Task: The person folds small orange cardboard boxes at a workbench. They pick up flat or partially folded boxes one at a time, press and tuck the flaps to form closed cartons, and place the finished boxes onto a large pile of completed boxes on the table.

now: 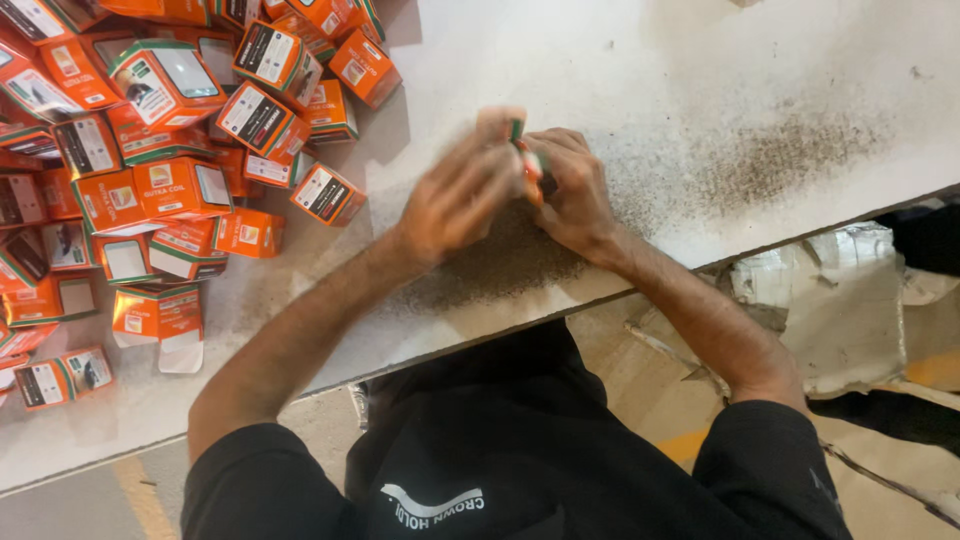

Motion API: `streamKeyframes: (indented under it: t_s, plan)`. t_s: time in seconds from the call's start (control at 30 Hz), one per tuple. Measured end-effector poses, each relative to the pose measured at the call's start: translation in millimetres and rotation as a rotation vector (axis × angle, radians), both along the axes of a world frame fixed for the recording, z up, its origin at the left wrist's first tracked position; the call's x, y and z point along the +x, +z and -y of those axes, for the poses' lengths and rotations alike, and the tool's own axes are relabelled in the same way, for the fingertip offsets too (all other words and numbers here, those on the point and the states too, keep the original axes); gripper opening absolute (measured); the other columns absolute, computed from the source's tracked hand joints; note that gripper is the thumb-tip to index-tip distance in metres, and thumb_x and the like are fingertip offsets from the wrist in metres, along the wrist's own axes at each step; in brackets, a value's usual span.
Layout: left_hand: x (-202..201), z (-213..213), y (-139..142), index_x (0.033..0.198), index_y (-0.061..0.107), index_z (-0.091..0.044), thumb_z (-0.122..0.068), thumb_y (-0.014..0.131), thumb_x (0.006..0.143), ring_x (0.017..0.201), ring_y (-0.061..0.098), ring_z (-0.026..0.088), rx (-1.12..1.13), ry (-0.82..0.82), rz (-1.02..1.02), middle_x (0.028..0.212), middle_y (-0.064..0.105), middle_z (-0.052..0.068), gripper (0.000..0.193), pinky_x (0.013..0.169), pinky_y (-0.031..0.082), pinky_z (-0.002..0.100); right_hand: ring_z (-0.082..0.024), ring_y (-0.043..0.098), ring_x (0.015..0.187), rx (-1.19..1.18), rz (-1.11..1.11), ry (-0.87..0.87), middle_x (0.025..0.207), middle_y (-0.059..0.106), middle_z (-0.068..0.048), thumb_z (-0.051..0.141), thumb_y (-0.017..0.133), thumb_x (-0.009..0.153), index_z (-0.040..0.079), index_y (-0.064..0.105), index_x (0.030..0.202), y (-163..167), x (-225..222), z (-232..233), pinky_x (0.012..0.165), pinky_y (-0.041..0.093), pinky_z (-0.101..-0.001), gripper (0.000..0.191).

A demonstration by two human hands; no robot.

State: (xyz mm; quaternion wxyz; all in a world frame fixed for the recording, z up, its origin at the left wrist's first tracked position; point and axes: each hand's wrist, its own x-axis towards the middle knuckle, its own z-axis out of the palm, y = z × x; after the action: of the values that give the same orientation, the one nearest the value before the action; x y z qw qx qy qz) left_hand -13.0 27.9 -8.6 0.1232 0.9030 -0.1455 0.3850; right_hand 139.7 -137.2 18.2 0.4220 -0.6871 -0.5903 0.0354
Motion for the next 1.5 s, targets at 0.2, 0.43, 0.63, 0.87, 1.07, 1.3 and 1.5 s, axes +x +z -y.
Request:
streamKeyframes:
  t_s: [0.2,0.43,0.63,0.87,1.07,1.3,1.5]
  plan:
    - [2.6,15.5,18.8,0.123,0.062,-0.01,-0.024,0.082,0.097,0.153,0.025,0.046,-0.132,0.276,-0.15,0.147,0.046,0.016,0.036,0.124,0.016,0.075,-0.036,0.068,0.118,-0.053,0.038,-0.043,0.12,0.072,-0.019,-0.006,0.075,0.082,-0.003,0.065,0.128,-9.4,-1.3,1.7,0.105,0.05,-0.0477,0.047]
    - [14.3,19.7,34.4,0.113,0.055,-0.004,-0.012,0.069,0.086,0.125,0.055,0.04,-0.773,0.296,-0.309,0.143,0.039,0.016,0.032,0.099,0.052,0.049,-0.035,0.068,0.119,-0.047,0.08,-0.03,0.122,0.072,-0.019,0.004,0.086,0.081,-0.003,0.064,0.13,-9.4,-1.8,-0.4,0.106,0.051,-0.0484,0.054]
    - [37.7,14.0,10.1,0.114,0.056,0.0,-0.008,0.071,0.09,0.088,0.075,0.028,-1.068,0.239,-0.515,0.104,0.069,0.015,0.03,0.075,0.061,0.036,-0.032,0.069,0.118,-0.015,0.062,-0.008,0.12,0.073,-0.014,0.02,0.093,0.084,0.0,0.063,0.131,-10.3,-3.1,-3.4,0.103,0.053,-0.0474,0.059]
    - [12.0,7.7,28.7,0.128,0.055,-0.003,-0.015,0.073,0.101,0.09,0.068,0.012,-1.224,-0.12,-0.569,0.102,0.067,0.009,0.034,0.077,0.058,0.03,-0.032,0.069,0.117,-0.062,0.067,-0.026,0.12,0.073,-0.013,0.012,0.089,0.083,0.001,0.064,0.13,-5.6,-3.9,1.4,0.103,0.052,-0.0476,0.055]
    - [3.0,16.6,27.4,0.121,0.063,-0.002,-0.006,0.072,0.091,0.06,0.056,0.01,-1.135,0.191,-0.527,0.081,0.067,0.006,0.031,0.054,0.046,0.027,-0.034,0.064,0.125,-0.026,0.023,-0.023,0.128,0.071,-0.013,0.014,0.089,0.086,-0.005,0.042,0.143,-18.0,-3.6,6.5,0.106,0.049,-0.0483,0.077]
    - [16.8,17.0,24.8,0.112,0.059,-0.001,-0.006,0.071,0.092,0.076,0.068,0.009,-1.114,0.125,-0.45,0.085,0.069,0.006,0.024,0.067,0.055,0.025,-0.033,0.065,0.128,0.015,0.225,0.015,0.132,0.069,-0.02,0.008,0.088,0.086,0.0,0.055,0.137,-26.7,-2.7,5.7,0.106,0.056,-0.0492,0.062]
    - [5.7,-8.7,37.4,0.125,0.061,-0.004,-0.007,0.062,0.086,0.09,0.06,0.006,-1.464,-0.28,-0.611,0.101,0.065,0.0,0.039,0.082,0.053,0.022,-0.037,0.063,0.126,-0.035,0.435,-0.008,0.128,0.068,-0.025,-0.008,0.077,0.082,-0.012,0.063,0.13,-23.2,-6.0,-0.6,0.104,0.059,-0.049,0.05]
